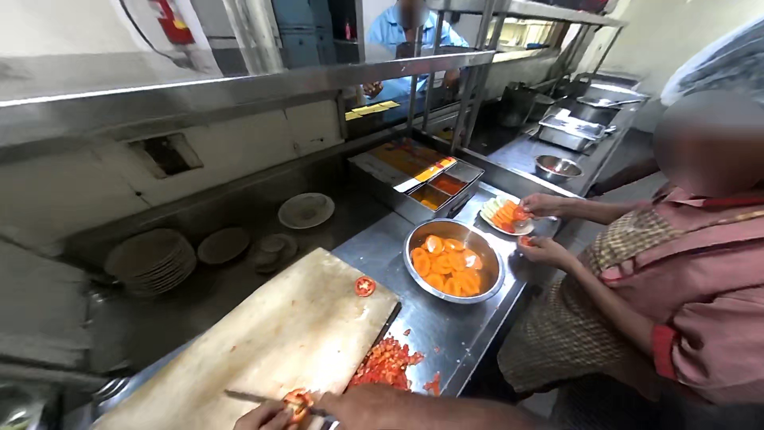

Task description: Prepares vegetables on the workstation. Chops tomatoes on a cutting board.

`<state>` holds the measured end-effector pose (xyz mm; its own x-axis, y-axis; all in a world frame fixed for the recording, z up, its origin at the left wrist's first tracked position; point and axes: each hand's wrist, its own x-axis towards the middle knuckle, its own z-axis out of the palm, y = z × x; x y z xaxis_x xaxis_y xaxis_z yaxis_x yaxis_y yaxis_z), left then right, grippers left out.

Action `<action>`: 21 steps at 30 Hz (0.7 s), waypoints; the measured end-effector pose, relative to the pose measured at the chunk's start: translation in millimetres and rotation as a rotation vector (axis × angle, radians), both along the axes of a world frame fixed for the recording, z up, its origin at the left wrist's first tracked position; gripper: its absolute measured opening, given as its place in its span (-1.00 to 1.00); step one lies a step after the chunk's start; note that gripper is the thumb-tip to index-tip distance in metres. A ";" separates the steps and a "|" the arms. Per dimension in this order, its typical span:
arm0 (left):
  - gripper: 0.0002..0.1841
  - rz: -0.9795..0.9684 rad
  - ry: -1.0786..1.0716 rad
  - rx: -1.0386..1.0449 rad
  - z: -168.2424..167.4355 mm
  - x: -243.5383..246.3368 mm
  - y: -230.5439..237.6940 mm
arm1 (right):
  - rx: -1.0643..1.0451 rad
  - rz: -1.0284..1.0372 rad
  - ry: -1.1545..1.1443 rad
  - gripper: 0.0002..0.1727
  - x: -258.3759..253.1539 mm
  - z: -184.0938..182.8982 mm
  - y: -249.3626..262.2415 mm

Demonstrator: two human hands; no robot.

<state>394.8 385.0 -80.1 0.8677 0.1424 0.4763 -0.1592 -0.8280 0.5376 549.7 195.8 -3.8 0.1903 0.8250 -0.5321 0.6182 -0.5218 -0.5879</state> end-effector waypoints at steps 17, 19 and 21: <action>-0.77 0.102 -0.180 0.022 -5.2 2.4 -9.0 | -0.070 0.077 -0.036 -0.55 2.2 19.4 -12.8; -0.78 0.110 -0.183 0.019 -5.5 3.7 -9.7 | -0.118 0.078 -0.060 -0.54 7.3 41.2 -34.7; -0.78 0.115 -0.181 0.014 -5.2 3.3 -10.6 | -0.159 0.085 -0.067 -0.55 10.8 59.5 -52.2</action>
